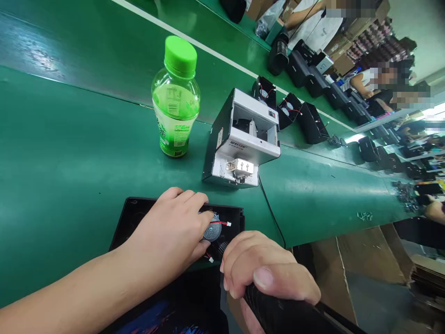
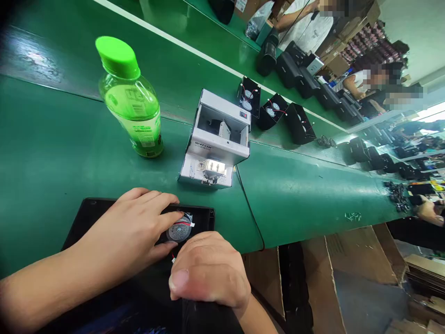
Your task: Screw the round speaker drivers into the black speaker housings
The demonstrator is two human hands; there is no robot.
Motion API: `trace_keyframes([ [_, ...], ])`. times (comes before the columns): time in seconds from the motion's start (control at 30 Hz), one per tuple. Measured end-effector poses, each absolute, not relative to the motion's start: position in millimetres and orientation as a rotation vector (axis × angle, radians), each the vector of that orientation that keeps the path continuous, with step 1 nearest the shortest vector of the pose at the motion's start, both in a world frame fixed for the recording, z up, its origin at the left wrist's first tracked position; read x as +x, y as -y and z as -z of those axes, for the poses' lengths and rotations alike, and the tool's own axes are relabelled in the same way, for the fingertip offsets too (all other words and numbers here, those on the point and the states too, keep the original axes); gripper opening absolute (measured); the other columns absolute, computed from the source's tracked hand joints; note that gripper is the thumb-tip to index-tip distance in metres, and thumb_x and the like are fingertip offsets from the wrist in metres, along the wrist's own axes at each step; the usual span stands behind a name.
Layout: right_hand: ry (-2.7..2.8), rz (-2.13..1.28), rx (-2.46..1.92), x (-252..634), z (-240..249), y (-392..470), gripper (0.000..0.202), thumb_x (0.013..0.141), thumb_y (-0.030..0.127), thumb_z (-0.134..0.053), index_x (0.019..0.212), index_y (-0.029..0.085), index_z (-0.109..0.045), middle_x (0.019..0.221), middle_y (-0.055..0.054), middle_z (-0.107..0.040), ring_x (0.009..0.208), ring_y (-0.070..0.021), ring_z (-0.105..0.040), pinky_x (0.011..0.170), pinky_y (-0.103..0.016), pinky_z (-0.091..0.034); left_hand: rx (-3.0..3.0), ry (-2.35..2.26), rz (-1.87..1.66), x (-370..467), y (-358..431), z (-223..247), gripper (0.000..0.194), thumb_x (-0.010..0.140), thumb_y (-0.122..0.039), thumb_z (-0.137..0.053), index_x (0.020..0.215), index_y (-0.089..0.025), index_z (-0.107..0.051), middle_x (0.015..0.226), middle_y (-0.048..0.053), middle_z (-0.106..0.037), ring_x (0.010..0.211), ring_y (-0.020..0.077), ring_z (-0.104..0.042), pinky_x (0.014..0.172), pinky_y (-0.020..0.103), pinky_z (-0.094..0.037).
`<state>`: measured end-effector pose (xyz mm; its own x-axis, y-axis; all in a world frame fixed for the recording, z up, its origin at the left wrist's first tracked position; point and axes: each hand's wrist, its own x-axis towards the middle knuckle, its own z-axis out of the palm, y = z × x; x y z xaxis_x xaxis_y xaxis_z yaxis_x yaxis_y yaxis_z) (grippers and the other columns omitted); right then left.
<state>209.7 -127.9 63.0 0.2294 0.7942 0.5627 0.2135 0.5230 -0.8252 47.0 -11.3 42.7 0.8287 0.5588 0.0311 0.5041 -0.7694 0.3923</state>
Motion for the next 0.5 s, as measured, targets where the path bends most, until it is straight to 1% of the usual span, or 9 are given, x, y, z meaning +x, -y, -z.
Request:
trace_keyframes([
  [0.07, 1.297, -0.591, -1.042, 214, -68, 132, 0.028, 0.126, 0.027, -0.067, 0.118, 0.035, -0.092, 0.071, 0.004, -0.081, 0.056, -0.0201, -0.075, 0.064, -0.038, -0.07, 2.639, -0.792, -0.128, 49, 8, -46, 0.03, 0.091, -0.033, -0.11, 0.117, -0.027, -0.097, 0.14, 0.013, -0.091, 0.122, 0.0385, -0.087, 0.102, 0.056, -0.061],
  [0.13, 1.233, -0.685, -1.08, 219, -74, 136, 0.039, 0.126, 0.026, -0.06, 0.103, 0.032, -0.09, 0.072, 0.0, -0.083, 0.061, -0.0221, -0.079, 0.068, -0.042, -0.071, 2.64, -0.784, -0.073, 51, 5, -49, 0.032, 0.092, -0.035, -0.112, 0.119, -0.028, -0.097, 0.137, 0.012, -0.091, 0.122, 0.0383, -0.086, 0.103, 0.055, -0.059],
  [0.2, 1.178, -0.737, -1.114, 221, -77, 139, 0.047, 0.128, 0.028, -0.054, 0.098, 0.031, -0.09, 0.072, -0.002, -0.083, 0.062, -0.0241, -0.078, 0.068, -0.044, -0.069, 2.637, -0.778, -0.062, 52, 3, -50, 0.032, 0.092, -0.037, -0.113, 0.118, -0.028, -0.096, 0.131, 0.011, -0.091, 0.12, 0.0381, -0.085, 0.103, 0.054, -0.057],
  [0.3, 1.177, -0.748, -1.11, 221, -78, 139, 0.047, 0.129, 0.033, -0.055, 0.099, 0.031, -0.091, 0.071, -0.003, -0.083, 0.06, -0.0251, -0.075, 0.064, -0.044, -0.066, 2.625, -0.781, -0.082, 52, 2, -50, 0.03, 0.091, -0.035, -0.113, 0.113, -0.027, -0.095, 0.128, 0.011, -0.09, 0.119, 0.0381, -0.085, 0.102, 0.054, -0.056],
  [0.37, 1.195, -0.74, -1.101, 220, -78, 137, 0.047, 0.129, 0.034, -0.055, 0.098, 0.031, -0.09, 0.071, -0.003, -0.082, 0.06, -0.0248, -0.075, 0.062, -0.043, -0.065, 2.615, -0.783, -0.07, 53, 2, -50, 0.032, 0.091, -0.034, -0.114, 0.116, -0.026, -0.095, 0.131, 0.012, -0.091, 0.121, 0.039, -0.085, 0.103, 0.055, -0.057],
  [0.5, 1.243, -0.74, -1.113, 221, -79, 130, 0.057, 0.132, 0.036, -0.052, 0.084, 0.029, -0.083, 0.064, -0.001, -0.076, 0.057, -0.0222, -0.074, 0.06, -0.038, -0.062, 2.606, -0.786, -0.02, 54, 0, -49, 0.034, 0.092, -0.035, -0.114, 0.12, -0.027, -0.097, 0.137, 0.013, -0.091, 0.127, 0.0405, -0.086, 0.108, 0.057, -0.058],
])
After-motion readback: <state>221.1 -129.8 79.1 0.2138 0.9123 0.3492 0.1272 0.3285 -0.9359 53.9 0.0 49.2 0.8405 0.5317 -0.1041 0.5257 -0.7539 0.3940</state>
